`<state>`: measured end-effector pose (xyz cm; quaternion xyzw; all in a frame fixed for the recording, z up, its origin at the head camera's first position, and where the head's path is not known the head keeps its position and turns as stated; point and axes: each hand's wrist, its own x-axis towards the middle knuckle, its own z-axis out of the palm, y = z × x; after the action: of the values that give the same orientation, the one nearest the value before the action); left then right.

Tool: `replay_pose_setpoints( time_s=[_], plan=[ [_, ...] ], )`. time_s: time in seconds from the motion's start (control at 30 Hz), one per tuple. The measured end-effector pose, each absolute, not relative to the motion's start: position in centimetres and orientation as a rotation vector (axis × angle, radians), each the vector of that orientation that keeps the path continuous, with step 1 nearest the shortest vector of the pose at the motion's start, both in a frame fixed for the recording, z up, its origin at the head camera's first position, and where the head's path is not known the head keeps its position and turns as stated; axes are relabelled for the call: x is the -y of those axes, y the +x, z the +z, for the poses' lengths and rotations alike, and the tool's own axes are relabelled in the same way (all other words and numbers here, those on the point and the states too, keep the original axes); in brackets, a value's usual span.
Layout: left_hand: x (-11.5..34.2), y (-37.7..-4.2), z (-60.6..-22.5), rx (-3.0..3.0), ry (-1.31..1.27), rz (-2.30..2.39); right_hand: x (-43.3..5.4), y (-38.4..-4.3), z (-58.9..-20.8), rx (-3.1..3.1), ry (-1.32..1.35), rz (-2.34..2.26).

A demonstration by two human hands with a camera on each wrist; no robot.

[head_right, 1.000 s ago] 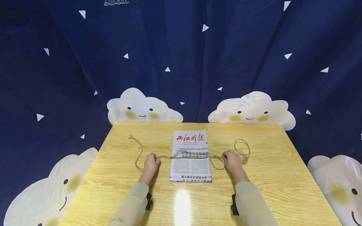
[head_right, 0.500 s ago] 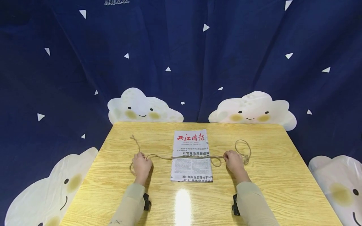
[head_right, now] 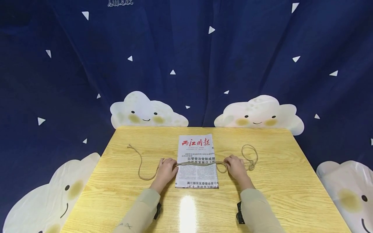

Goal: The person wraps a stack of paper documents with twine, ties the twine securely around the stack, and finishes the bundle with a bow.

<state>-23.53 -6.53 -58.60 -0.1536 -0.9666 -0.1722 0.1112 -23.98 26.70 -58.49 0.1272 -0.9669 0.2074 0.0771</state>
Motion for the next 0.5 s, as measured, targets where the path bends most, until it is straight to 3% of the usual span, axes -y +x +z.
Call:
replay_pose_setpoints(
  time_s=[0.27,0.5],
  plan=[
    [6.3,-23.3,-58.8,2.831,-0.368,-0.487,-26.5,-23.9,-58.5,2.911,0.361,0.637],
    [8.0,-23.4,-58.5,2.743,-0.187,-1.176,-26.8,-24.0,-58.5,2.927,0.356,0.658]
  ],
)
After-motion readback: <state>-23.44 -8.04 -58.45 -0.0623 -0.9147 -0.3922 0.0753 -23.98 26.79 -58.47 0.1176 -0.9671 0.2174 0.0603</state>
